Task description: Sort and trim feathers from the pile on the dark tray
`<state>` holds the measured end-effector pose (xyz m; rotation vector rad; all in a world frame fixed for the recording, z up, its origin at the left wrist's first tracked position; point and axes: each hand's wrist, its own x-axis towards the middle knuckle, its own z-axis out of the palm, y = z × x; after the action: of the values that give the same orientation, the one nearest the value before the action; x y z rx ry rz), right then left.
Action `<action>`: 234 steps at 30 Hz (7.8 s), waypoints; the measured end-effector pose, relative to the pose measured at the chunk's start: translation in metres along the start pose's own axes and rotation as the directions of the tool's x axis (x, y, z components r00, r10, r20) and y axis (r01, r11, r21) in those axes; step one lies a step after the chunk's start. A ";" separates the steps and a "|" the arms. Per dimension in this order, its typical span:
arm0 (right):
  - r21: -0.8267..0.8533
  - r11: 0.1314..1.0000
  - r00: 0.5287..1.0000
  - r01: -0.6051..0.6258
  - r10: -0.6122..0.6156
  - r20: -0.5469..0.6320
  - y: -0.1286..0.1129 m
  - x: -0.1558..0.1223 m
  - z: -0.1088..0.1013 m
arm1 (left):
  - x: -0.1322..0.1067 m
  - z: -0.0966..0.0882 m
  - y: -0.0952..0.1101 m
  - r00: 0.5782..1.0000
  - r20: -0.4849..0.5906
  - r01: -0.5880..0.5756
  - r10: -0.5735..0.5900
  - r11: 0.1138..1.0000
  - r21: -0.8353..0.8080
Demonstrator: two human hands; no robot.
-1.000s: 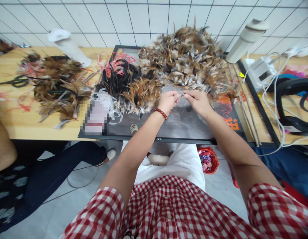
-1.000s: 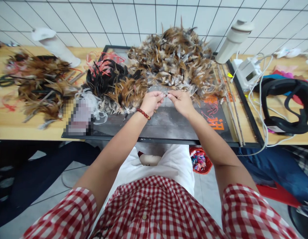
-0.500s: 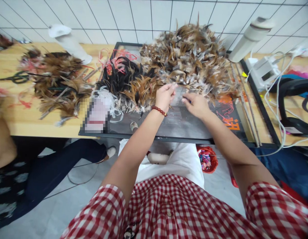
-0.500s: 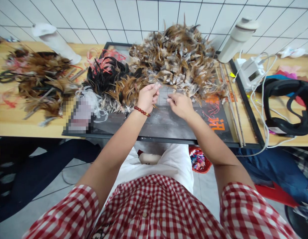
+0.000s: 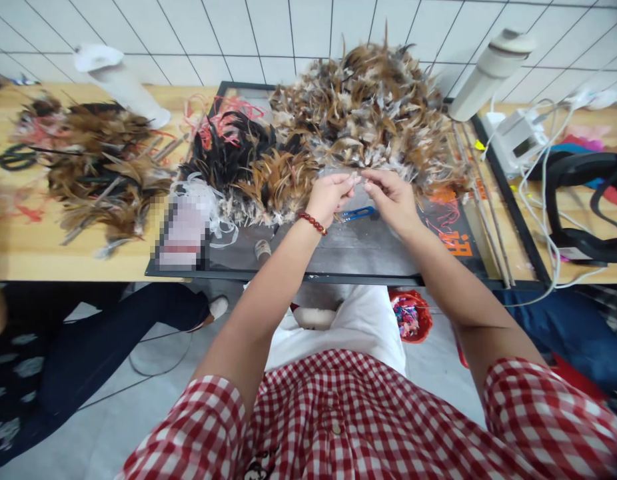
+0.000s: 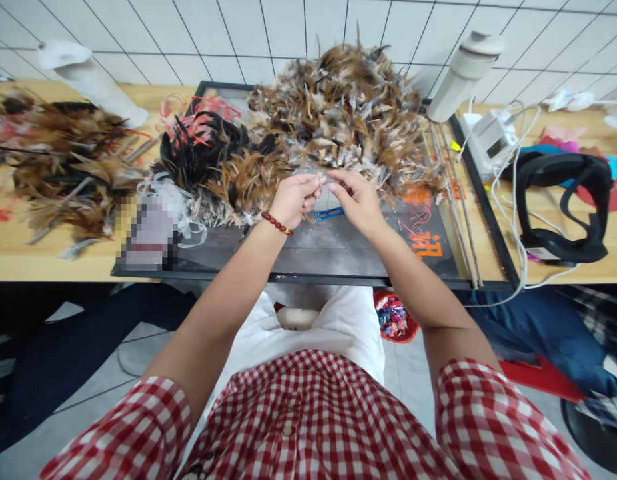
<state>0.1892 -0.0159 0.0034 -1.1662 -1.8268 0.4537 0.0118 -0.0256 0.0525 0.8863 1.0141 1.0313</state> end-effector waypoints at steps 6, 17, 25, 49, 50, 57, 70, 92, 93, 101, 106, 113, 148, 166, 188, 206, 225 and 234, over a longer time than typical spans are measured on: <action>0.144 0.990 1.000 0.006 -0.006 -0.001 0.001 0.003 0.006 | -0.004 0.002 0.000 0.996 0.084 0.021 -0.024 0.999 0.044; 0.164 0.986 0.997 -0.024 0.011 0.076 -0.005 0.006 -0.009 | -0.001 -0.007 0.001 0.984 0.171 0.032 -0.059 0.986 0.162; 0.100 0.995 0.998 -0.021 0.015 0.067 -0.010 0.008 -0.012 | 0.001 -0.007 -0.002 0.968 0.247 -0.029 -0.039 0.963 0.268; -0.633 0.773 0.777 -0.045 0.425 0.464 -0.045 0.002 -0.026 | 0.019 -0.015 -0.005 0.941 -0.296 -0.177 0.165 0.984 -0.014; -0.677 0.734 0.762 -0.064 0.474 0.442 -0.048 0.002 -0.028 | 0.020 -0.015 -0.006 0.939 -0.305 -0.176 0.160 0.984 -0.027; -0.733 0.670 0.851 -0.121 0.450 0.270 -0.053 -0.004 -0.018 | 0.021 -0.016 -0.009 0.933 -0.318 -0.197 0.166 0.978 -0.068; -0.768 0.634 0.943 0.090 0.193 0.270 -0.010 0.036 -0.005 | 0.036 -0.023 -0.029 0.905 -0.095 -0.398 0.415 0.903 0.160; 0.493 0.776 0.918 -0.393 0.358 0.167 -0.031 0.024 0.017 | 0.031 -0.010 -0.036 0.918 -0.147 -0.361 0.368 0.929 0.078; 0.482 0.775 0.911 -0.408 0.378 0.163 -0.034 0.024 0.018 | 0.028 -0.007 -0.035 0.920 -0.154 -0.351 0.361 0.932 0.086; 0.343 0.858 0.923 -0.382 0.373 0.095 -0.031 0.020 0.027 | 0.023 0.004 -0.034 0.952 -0.172 -0.242 0.252 0.967 0.074; 0.029 0.988 0.988 -0.155 0.154 0.032 -0.038 0.012 0.019 | 0.022 0.002 -0.028 0.959 -0.228 -0.163 0.167 0.986 0.038; 0.214 0.962 0.981 -0.168 0.185 -0.064 -0.027 0.023 0.009 | 0.010 0.001 -0.016 0.989 -0.112 -0.089 0.095 0.995 0.054; -0.482 0.865 0.903 0.138 0.089 0.420 -0.064 0.014 -0.030 | 0.022 -0.006 -0.029 0.931 -0.098 -0.320 0.353 0.914 0.248; -0.247 0.956 0.987 0.161 -0.158 0.035 -0.018 0.014 -0.013 | 0.011 0.004 -0.023 0.989 -0.006 -0.144 0.145 0.986 0.078; 0.636 0.718 0.959 -0.283 0.185 0.217 -0.031 0.022 -0.009 | -0.001 0.005 -0.011 0.954 0.300 0.008 0.025 0.994 -0.110; 0.250 0.964 0.989 0.094 -0.119 0.085 -0.001 0.024 -0.003 | -0.002 0.002 -0.004 0.974 0.219 0.119 -0.065 0.963 -0.242; 0.485 0.849 0.978 -0.207 0.182 0.100 -0.016 0.024 -0.001 | 0.000 0.006 -0.008 0.988 0.146 0.079 -0.046 0.970 -0.228; 0.605 0.733 0.944 -0.310 0.312 0.106 -0.022 0.023 0.006 | -0.001 0.010 -0.011 0.975 0.222 0.074 -0.027 0.976 -0.205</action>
<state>0.1685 -0.0063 0.0267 -0.9909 -1.3025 1.1515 0.0234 -0.0305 0.0455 0.7746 0.7241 0.9562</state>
